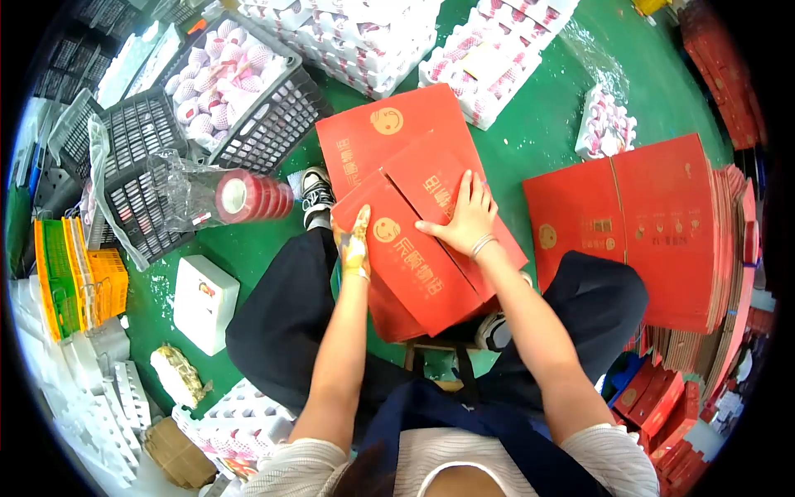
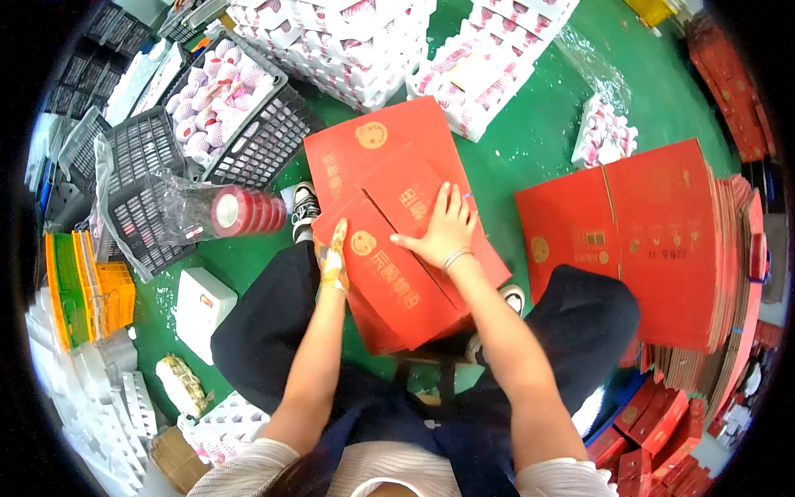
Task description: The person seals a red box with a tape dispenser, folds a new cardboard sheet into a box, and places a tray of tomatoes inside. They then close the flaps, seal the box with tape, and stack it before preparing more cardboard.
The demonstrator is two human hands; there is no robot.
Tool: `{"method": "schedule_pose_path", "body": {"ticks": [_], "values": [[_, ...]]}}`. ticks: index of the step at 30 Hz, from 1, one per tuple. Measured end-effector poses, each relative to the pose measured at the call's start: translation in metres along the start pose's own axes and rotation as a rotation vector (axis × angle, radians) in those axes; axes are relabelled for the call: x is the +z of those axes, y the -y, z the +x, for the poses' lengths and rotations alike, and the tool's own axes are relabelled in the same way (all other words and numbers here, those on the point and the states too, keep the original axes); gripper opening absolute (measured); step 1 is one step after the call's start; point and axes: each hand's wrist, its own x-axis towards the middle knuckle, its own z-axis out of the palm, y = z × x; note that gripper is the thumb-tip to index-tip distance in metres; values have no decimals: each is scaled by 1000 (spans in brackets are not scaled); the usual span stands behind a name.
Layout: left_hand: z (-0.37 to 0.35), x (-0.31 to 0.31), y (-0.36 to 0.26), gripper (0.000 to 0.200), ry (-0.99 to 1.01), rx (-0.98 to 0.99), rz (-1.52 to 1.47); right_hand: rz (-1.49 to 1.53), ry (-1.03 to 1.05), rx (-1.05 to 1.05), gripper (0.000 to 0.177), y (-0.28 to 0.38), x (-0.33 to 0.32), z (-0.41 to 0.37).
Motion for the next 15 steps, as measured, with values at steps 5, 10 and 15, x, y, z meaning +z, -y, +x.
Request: {"method": "schedule_pose_path", "body": {"ticks": [5,10,15], "values": [[-5,10,-6,68,-81,-12,60,88,431,-192,141,-7,-17,75],[-11,19,-16,71,-147,-6,140,194,348,-256,133,1,-3,99],[-5,8,-8,57,-75,-67,-128,31,352,-208,124,19,-10,85]]}}
